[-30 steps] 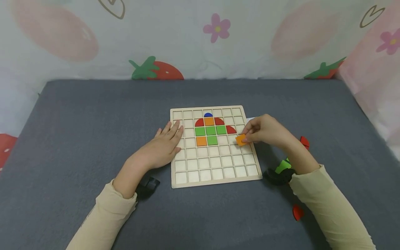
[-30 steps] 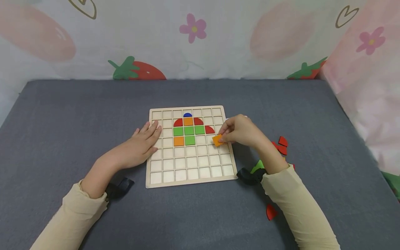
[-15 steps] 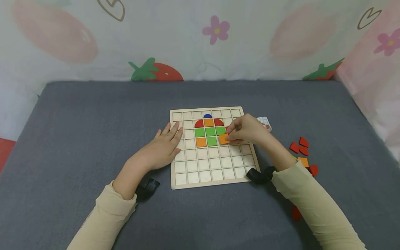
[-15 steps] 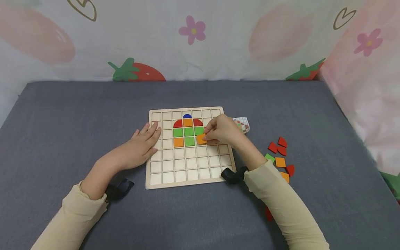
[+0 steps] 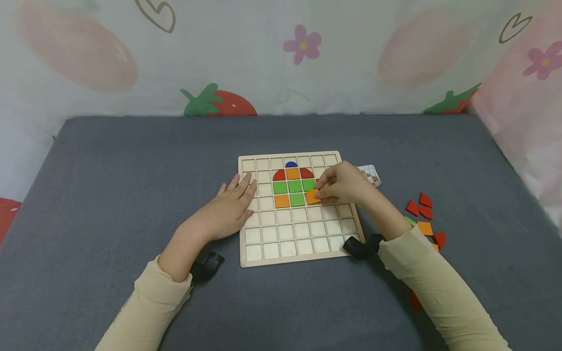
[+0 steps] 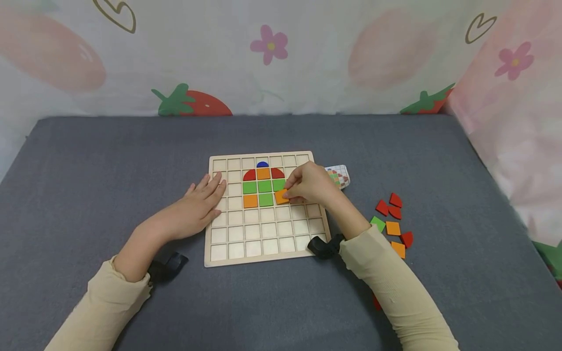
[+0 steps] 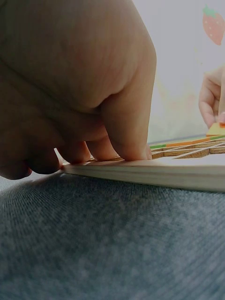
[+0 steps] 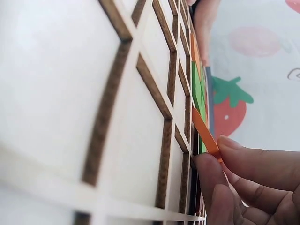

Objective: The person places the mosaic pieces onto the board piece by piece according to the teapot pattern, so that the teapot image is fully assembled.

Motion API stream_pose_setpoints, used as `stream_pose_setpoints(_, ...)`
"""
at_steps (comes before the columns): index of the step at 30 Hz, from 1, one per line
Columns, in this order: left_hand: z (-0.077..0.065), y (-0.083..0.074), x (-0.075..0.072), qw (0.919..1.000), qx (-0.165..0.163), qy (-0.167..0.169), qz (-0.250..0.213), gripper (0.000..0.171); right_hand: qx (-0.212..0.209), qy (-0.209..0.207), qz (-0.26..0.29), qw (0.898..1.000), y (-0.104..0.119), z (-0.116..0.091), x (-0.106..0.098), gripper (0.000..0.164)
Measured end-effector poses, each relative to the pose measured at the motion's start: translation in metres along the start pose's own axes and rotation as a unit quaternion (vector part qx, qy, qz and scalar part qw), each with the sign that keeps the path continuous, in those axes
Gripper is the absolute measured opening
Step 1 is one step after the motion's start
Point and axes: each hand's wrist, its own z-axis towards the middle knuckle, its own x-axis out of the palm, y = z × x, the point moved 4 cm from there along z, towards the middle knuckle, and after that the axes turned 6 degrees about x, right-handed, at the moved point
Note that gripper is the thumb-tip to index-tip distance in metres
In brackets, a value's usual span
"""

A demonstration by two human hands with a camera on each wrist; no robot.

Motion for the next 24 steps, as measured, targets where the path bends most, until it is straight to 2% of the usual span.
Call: stream_pose_setpoints(24,0.0013,0.0026,0.0004,1.0,0.002,0.0,0.001,0.062,0.0,-0.012,-0.025,1.0,-0.0007,0.0005,-0.0019,0.015)
